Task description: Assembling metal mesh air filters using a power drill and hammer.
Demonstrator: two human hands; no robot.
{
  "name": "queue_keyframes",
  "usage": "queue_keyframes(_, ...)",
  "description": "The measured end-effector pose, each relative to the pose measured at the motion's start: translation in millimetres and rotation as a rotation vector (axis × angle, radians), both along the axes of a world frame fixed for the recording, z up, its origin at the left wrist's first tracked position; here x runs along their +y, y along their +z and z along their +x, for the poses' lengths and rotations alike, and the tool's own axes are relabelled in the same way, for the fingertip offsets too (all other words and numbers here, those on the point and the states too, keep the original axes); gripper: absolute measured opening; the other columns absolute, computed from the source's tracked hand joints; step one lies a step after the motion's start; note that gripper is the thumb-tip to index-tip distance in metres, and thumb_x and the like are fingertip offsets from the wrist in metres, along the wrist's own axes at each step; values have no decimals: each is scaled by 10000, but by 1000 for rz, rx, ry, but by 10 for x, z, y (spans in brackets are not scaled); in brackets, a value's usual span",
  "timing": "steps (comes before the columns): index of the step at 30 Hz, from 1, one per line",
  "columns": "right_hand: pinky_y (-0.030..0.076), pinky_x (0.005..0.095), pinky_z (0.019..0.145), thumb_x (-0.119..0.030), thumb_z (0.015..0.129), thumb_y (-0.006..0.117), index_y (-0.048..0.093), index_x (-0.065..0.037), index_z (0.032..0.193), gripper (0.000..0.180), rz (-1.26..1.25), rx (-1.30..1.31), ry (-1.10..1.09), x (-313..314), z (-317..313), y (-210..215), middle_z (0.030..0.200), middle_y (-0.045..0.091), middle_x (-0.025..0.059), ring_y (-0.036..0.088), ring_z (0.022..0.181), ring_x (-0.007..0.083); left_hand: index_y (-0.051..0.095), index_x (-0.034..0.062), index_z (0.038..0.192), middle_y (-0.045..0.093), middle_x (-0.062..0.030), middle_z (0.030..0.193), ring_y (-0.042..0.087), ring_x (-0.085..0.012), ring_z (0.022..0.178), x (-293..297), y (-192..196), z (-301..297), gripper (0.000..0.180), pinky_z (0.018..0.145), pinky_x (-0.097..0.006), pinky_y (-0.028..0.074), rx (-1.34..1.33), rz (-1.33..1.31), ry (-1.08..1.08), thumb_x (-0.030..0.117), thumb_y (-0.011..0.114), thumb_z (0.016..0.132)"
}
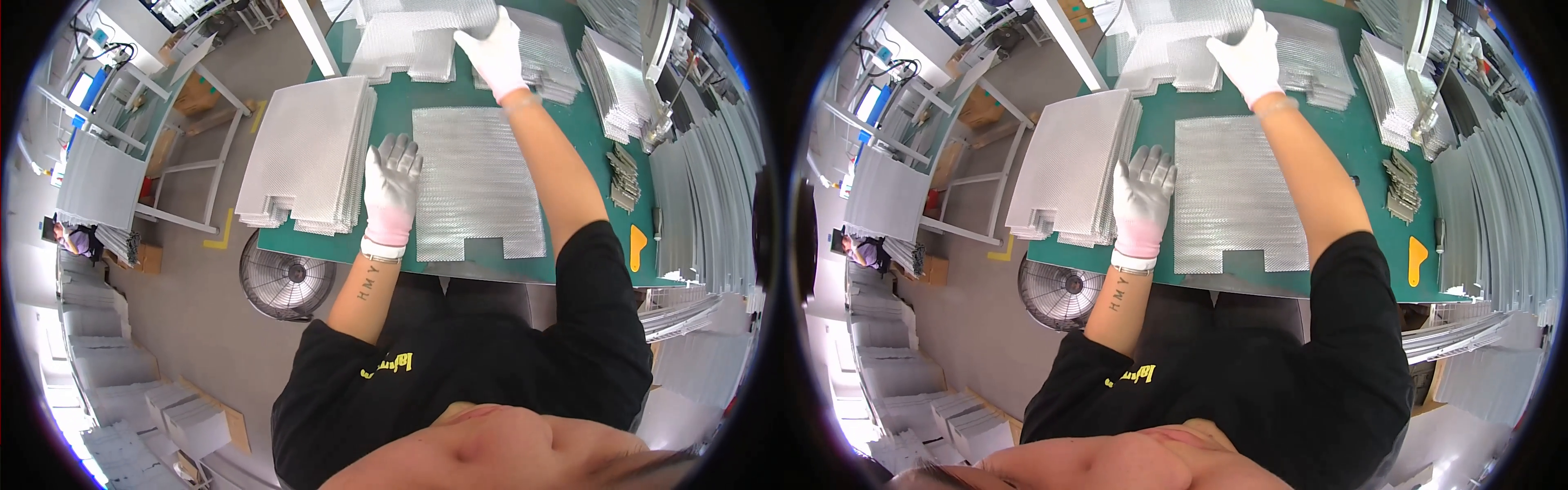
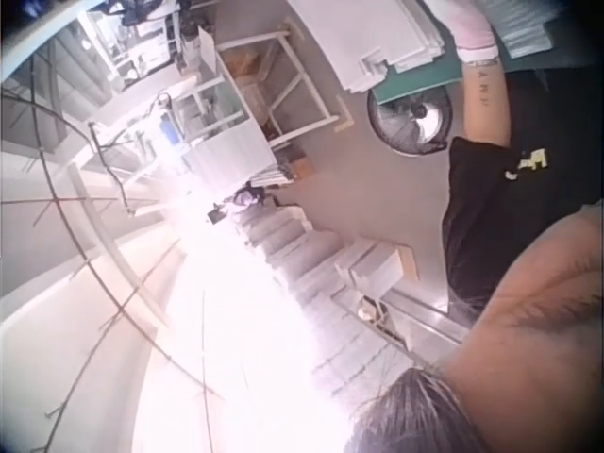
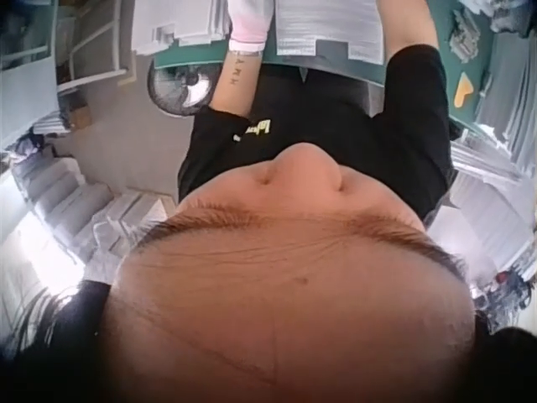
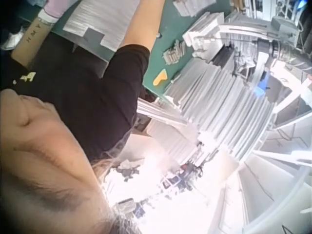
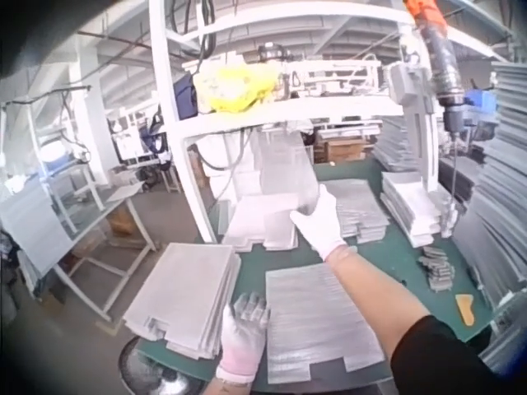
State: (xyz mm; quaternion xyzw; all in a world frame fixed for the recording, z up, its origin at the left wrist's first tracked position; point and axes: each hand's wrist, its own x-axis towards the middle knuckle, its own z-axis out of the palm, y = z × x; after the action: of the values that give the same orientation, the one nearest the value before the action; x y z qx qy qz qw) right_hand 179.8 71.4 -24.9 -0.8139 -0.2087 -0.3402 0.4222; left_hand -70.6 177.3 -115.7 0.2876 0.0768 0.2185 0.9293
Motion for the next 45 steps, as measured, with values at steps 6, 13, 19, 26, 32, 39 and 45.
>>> queue_keyframes(6,342,420,1159,-278,745,832,247,112,1507,1037,377,-48,43,241,332,428,1430,426,323,412,1361,431,241,-56,1532,340,-242,1534,376,-364,1404,39,-14,-231,730,1160,-480,356,55,74,76,484,391,1063)
queue_keyframes(13,342,431,1158,-275,745,825,263,113,1505,1022,383,-43,63,39,504,397,1458,430,315,427,1367,421,279,-87,1502,409,-243,1458,458,-352,1316,52,-52,-246,736,1124,-472,393,59,136,-13,484,418,1059)
queue_keyframes(19,573,400,810,-117,835,691,298,-39,1530,802,738,826,439,-65,700,107,1026,636,171,652,821,294,276,-109,1489,419,-252,1446,472,-346,1304,58,-54,-121,738,1106,-461,414,72,158,-70,466,439,1057)
queue_keyframes(26,523,350,697,2,897,597,574,-34,1050,159,870,1201,1160,-154,678,59,828,536,76,554,727,184,278,-132,1475,415,-285,1452,475,-370,1306,95,-8,-203,719,1104,-467,416,110,160,-121,434,437,1062)
queue_keyframes(32,454,312,620,-21,899,551,594,11,1155,261,508,1287,1138,-215,193,-183,842,581,33,507,684,109,323,-128,1458,443,-287,1434,474,-378,1313,197,-104,-413,675,1107,-476,413,112,214,-136,399,454,1058)
queue_keyframes(39,459,301,702,-56,878,502,500,84,1363,505,646,1150,1341,-557,-314,-136,987,598,100,537,752,147,415,-109,1414,524,-245,1373,538,-321,1262,286,-190,-633,624,1079,-448,434,70,273,-137,394,488,1051)
queue_keyframes(45,493,373,816,-72,828,521,498,37,1395,578,1030,908,1385,-801,-530,40,1222,607,142,574,844,208,472,-85,1387,579,-206,1324,565,-281,1238,368,-44,-643,532,1063,-419,449,27,396,-104,316,528,1042)
